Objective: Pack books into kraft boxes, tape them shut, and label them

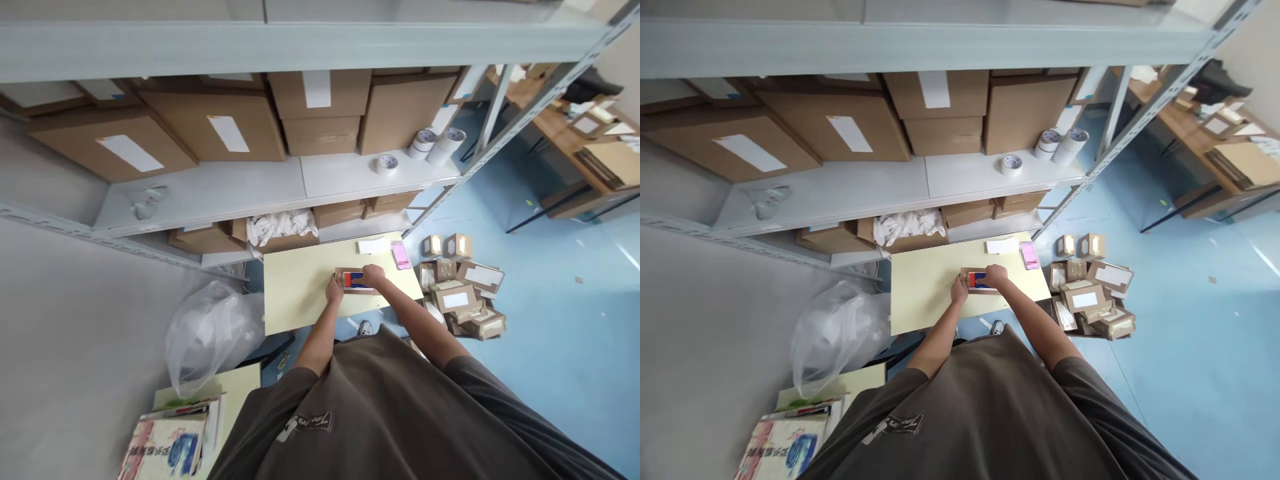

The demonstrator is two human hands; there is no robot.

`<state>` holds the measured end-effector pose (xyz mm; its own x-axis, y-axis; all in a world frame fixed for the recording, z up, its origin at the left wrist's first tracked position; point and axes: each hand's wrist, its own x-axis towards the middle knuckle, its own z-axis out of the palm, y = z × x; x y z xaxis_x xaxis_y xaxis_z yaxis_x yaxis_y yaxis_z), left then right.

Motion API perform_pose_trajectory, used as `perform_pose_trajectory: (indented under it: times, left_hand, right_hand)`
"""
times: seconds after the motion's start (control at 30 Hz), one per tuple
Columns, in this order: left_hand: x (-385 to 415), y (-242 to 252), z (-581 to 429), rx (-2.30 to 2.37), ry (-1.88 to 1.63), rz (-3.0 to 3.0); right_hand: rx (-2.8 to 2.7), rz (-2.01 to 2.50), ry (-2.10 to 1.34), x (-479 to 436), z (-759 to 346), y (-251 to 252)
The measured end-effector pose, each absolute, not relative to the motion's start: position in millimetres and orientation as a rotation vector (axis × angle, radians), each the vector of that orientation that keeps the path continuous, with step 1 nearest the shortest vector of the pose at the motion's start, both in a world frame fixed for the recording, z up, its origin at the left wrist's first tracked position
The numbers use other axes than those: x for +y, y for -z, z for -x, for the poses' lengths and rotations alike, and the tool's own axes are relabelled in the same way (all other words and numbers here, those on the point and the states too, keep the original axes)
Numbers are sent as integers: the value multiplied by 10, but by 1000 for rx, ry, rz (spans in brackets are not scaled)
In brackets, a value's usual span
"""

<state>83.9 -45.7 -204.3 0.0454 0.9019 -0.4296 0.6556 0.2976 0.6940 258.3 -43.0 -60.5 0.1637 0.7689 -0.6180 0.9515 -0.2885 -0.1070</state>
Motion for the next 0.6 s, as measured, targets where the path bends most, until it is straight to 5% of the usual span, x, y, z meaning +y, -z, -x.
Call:
perform_pose_trajectory:
  times: [0.3,0.6]
  left_hand:
    - [-455,2097,-985,1684,-311,-1518]
    - [-224,2109,-441,1699,-311,-1388]
  right_hand:
    - [1358,-2279,712,-1411,-4458,493]
    - [1484,-2325,790,-1149,-3705,398]
